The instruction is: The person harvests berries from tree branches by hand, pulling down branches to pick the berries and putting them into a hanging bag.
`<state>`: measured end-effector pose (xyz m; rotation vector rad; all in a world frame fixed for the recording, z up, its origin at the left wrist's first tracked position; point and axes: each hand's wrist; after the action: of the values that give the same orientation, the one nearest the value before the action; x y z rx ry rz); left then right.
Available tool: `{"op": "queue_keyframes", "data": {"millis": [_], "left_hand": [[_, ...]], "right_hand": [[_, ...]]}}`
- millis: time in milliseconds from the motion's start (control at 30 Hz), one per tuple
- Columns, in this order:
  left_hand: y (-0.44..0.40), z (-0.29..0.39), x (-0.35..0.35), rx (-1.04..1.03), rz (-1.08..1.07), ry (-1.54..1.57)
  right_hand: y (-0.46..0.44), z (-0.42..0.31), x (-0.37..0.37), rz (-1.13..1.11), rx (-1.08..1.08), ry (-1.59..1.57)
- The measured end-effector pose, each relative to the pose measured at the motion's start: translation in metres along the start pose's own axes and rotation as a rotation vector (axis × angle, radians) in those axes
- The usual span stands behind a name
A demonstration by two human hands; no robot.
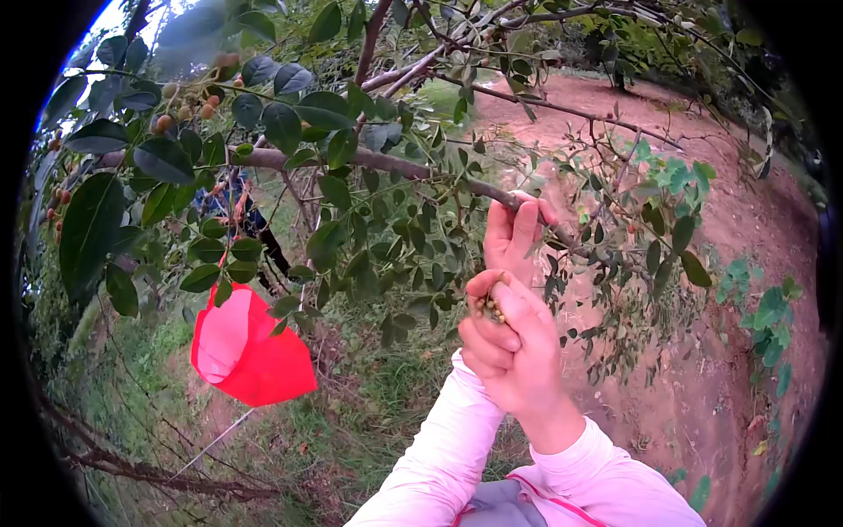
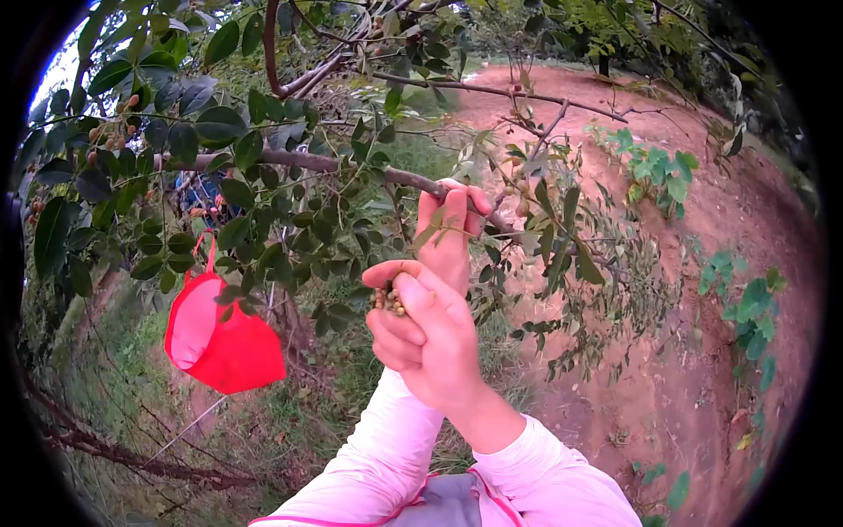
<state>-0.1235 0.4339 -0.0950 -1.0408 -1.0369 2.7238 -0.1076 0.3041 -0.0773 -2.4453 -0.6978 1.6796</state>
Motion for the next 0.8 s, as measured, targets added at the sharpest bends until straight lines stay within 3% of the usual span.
{"op": "queue_keyframes", "data": {"millis": [100, 433, 533, 767, 800], "left_hand": [[-0.008, 0.002, 0.008, -0.006, -0.027, 0.068], [-0.003, -0.011, 0.016, -0.057, -0.019, -0.003], [-0.003, -0.007, 0.016, -0.024, -0.011, 0.002], [-0.003, -0.003, 0.014, -0.032, -0.004, 0.001], [-0.004, -0.003, 0.013, -0.026, 0.017, -0.009]], "right_hand": [[-0.007, 0.005, 0.027, 0.026, -0.417, -0.712], [-0.010, 0.000, 0.027, 0.040, -0.469, -0.436], [-0.018, 0.004, 0.033, -0.029, -0.552, -0.597], [-0.014, 0.012, 0.043, -0.019, -0.607, -0.719], [-0.013, 0.010, 0.043, 0.018, -0.567, -0.628]]}}
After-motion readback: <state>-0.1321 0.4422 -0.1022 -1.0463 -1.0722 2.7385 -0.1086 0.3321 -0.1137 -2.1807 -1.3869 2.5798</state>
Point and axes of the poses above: each hand's wrist, its own y-axis away from the middle knuckle, its own x-axis out of the back of the hand, z = x × y, and after that the axes turned 11 degrees about z, right-handed
